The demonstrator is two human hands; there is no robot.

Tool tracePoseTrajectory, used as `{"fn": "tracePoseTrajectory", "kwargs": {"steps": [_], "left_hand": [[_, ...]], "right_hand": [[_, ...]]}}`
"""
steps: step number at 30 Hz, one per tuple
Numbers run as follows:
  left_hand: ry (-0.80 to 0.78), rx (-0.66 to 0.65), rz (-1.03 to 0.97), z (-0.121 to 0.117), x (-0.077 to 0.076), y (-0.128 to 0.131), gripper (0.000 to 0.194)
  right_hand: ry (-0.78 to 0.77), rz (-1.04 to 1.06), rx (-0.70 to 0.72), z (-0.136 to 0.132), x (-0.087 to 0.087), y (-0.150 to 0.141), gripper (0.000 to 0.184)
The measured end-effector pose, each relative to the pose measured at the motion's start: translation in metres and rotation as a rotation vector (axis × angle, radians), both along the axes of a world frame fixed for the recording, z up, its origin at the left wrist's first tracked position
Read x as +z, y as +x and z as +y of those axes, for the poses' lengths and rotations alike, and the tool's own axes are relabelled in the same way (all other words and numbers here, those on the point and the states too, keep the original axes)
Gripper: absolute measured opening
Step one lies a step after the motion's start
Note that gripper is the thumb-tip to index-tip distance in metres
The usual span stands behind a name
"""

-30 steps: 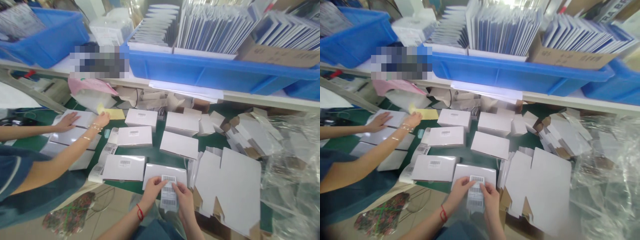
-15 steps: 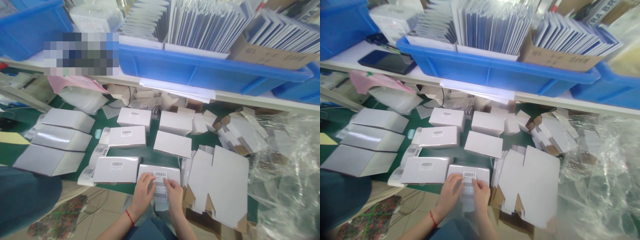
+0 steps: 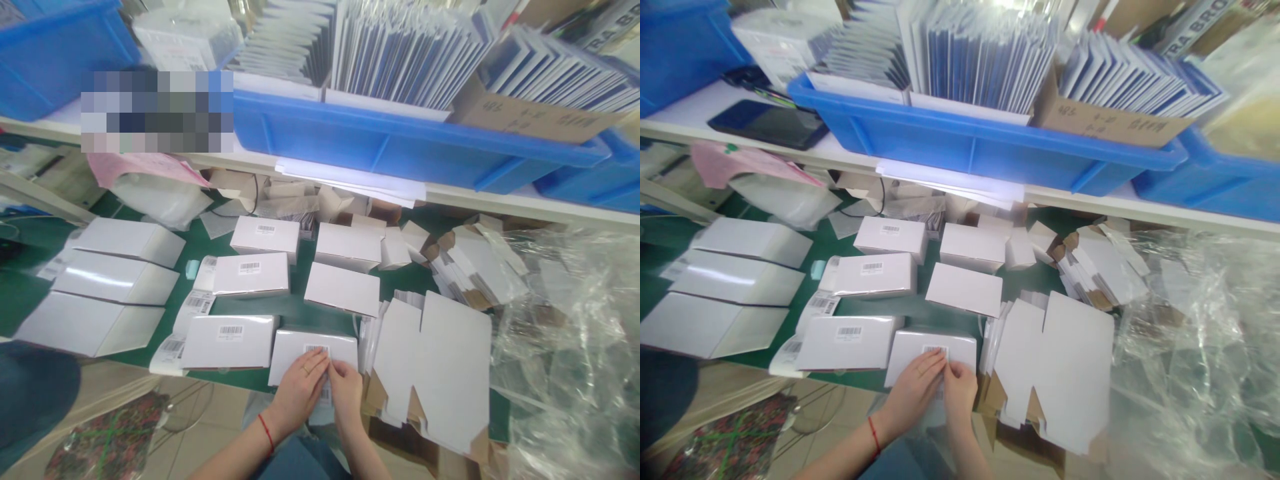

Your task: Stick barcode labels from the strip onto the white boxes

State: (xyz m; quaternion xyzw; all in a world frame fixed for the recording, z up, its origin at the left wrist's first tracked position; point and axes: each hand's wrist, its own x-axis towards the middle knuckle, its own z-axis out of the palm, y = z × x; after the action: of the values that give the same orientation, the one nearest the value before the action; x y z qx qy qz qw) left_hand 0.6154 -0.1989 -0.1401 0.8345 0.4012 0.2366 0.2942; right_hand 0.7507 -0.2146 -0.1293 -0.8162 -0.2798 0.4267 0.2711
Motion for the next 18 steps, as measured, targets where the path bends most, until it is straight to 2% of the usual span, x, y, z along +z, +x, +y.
{"fn": "tracePoseTrajectory", "kwargs": {"steps": [7,12,18], "left_hand": [[0.007,-0.021,0.037,0.0,-0.009,0.005,0.038],[0.055,-0.04,0.12,0.004,-0.01,-0.001,0.041],[0.001,-0.04,0.113,0.014,-0.001,-0.011,0.043]], "right_hand": [[-0.013,-0.02,0.033,0.0,-0.001,0.0,0.034],[-0.012,0.043,0.043,-0.004,-0.003,0.002,0.042],[-0.072,0.185,0.12,-0.036,0.002,0.018,0.042]]}}
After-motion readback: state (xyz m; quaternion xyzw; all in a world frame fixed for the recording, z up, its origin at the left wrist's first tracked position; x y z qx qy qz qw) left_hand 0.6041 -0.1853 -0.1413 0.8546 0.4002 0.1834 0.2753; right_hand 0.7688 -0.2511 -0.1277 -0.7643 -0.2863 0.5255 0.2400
